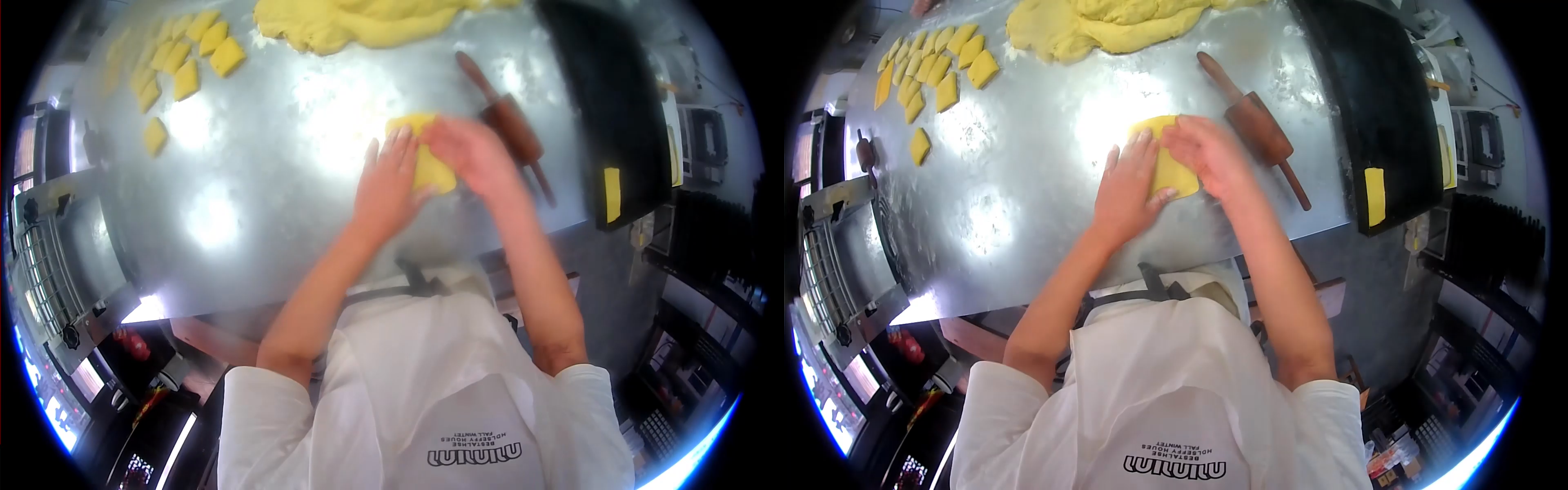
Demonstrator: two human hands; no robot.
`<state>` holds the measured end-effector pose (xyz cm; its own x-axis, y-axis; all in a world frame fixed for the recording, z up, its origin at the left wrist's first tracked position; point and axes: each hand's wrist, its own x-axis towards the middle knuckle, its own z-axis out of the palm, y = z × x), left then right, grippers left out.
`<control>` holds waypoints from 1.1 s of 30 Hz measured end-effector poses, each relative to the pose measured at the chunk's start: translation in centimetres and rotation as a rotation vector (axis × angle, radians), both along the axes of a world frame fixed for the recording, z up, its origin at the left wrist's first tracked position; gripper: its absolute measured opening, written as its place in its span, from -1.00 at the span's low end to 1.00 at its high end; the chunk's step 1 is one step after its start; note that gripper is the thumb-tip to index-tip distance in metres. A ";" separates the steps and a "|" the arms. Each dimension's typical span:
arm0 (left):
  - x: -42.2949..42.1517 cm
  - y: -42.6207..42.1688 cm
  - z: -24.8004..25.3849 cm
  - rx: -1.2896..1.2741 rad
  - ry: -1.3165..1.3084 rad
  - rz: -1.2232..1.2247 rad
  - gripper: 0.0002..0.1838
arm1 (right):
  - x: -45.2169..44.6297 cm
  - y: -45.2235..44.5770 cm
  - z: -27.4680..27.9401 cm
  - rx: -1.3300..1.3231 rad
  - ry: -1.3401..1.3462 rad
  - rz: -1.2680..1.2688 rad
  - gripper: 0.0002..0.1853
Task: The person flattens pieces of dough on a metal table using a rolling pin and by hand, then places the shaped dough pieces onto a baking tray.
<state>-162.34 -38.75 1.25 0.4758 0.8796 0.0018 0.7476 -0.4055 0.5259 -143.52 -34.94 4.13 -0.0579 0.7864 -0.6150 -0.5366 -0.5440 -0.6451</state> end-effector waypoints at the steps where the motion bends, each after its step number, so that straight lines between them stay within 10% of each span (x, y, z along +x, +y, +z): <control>1: -0.4 0.1 0.0 -0.018 -0.040 0.001 -0.15 | -0.2 0.2 0.7 0.043 0.018 -0.012 -0.55; 10: -2.7 2.6 0.2 -0.100 -0.565 0.389 -0.62 | 2.3 0.6 0.9 0.124 0.243 -0.060 -0.56; 25: 2.1 12.6 -1.3 -0.042 0.131 -0.231 -0.68 | 5.9 -12.3 0.8 0.076 -0.352 -0.057 -0.73; 33: 7.6 7.3 14.3 -0.395 0.087 -0.309 -0.77 | 9.6 -9.9 2.4 0.394 -0.560 0.203 -0.18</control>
<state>-154.70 -31.43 15.60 0.6976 0.6233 -0.3534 0.6719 -0.3977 0.6248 -133.87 -44.85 6.52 0.0144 0.9635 -0.2672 0.0205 -0.2674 -0.9634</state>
